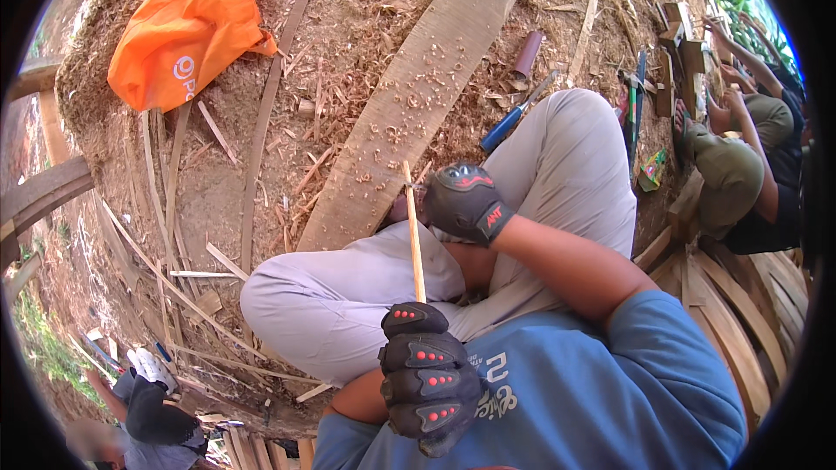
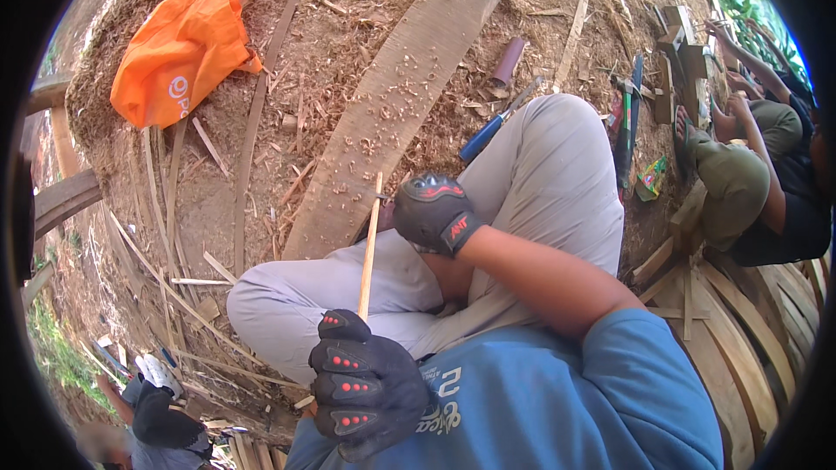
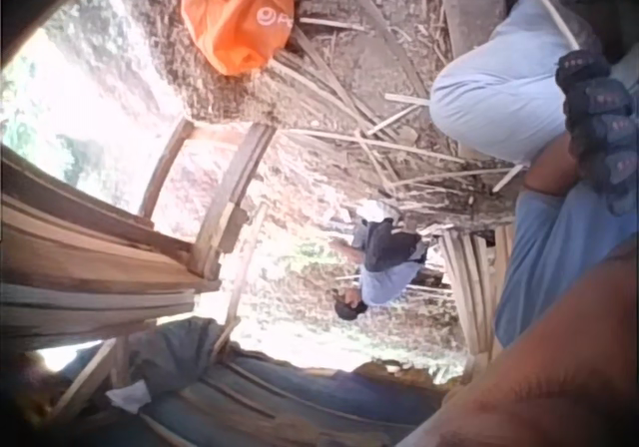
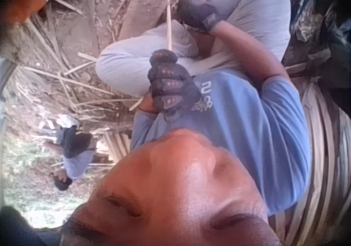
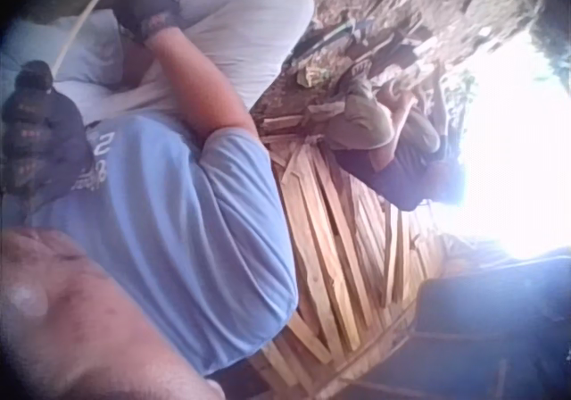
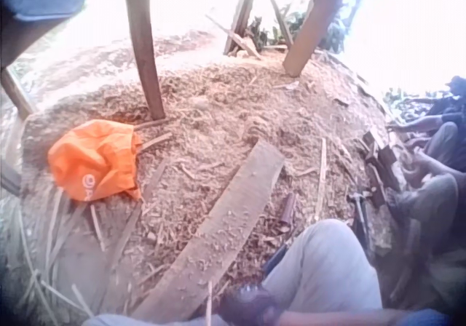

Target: The person sits on the ground and uses a knife to sharpen a thin wooden stick. They repeatedly scrape the blade along the stick's surface to create a point, occasionally pausing to inspect the progress. The person is wearing gloves and is surrounded by wood scraps and tools.

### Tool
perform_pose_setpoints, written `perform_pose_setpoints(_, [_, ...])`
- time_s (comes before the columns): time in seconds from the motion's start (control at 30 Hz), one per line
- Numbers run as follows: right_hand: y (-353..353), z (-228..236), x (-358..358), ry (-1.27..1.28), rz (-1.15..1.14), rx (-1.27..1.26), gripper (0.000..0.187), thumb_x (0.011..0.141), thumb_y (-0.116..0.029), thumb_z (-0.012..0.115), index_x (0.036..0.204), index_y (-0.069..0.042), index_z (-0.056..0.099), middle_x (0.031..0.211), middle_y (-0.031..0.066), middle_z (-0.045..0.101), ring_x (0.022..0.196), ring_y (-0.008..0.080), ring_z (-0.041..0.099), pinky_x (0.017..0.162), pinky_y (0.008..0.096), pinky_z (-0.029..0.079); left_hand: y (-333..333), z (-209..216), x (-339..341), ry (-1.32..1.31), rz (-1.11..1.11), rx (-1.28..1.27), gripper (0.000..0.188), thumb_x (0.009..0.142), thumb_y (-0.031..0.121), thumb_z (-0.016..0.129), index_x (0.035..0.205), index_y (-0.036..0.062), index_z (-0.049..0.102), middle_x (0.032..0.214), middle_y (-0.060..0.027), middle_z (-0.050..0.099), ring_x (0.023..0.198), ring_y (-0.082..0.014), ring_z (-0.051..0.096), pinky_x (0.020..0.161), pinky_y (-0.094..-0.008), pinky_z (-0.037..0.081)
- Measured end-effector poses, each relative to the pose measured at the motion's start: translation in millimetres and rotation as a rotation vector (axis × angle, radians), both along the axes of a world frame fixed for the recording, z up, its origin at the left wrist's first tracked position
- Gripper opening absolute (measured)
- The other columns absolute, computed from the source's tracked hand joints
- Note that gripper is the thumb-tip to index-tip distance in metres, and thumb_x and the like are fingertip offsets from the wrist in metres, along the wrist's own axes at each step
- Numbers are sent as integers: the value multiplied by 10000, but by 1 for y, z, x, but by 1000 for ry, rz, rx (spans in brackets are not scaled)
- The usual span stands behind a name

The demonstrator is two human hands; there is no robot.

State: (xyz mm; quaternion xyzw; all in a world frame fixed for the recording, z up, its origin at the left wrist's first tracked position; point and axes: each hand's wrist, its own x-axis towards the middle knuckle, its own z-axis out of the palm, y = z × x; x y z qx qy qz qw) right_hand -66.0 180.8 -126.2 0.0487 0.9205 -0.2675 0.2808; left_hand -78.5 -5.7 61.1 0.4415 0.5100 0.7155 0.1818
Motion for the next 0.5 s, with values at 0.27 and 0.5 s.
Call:
perform_pose_setpoints(0.27, [-5, 8, 1, 73, -17, -22, 222, 841, -257, 617, 766, -73, 715, 747, 167, 705, 699, 355, 713, 665, 490, 568, -2, 0, 3, -24, 25, 11, 324, 992, 457, 637, 852, 166, 622, 804, -16, 624, 741, -223, 643, 700, -481, 590])
perform_pose_setpoints(0.5, [-2, -28, 14, 233, 163, -10, 197, 857, -240, 650, 792, -73, 731, 737, 135, 686, 695, 341, 703, 618, 482, 552, -5, -2, -2, -40, 74, 25, 334, 994, 464, 635, 850, 163, 621, 804, -19, 620, 739, -227, 639, 700, -485, 590])
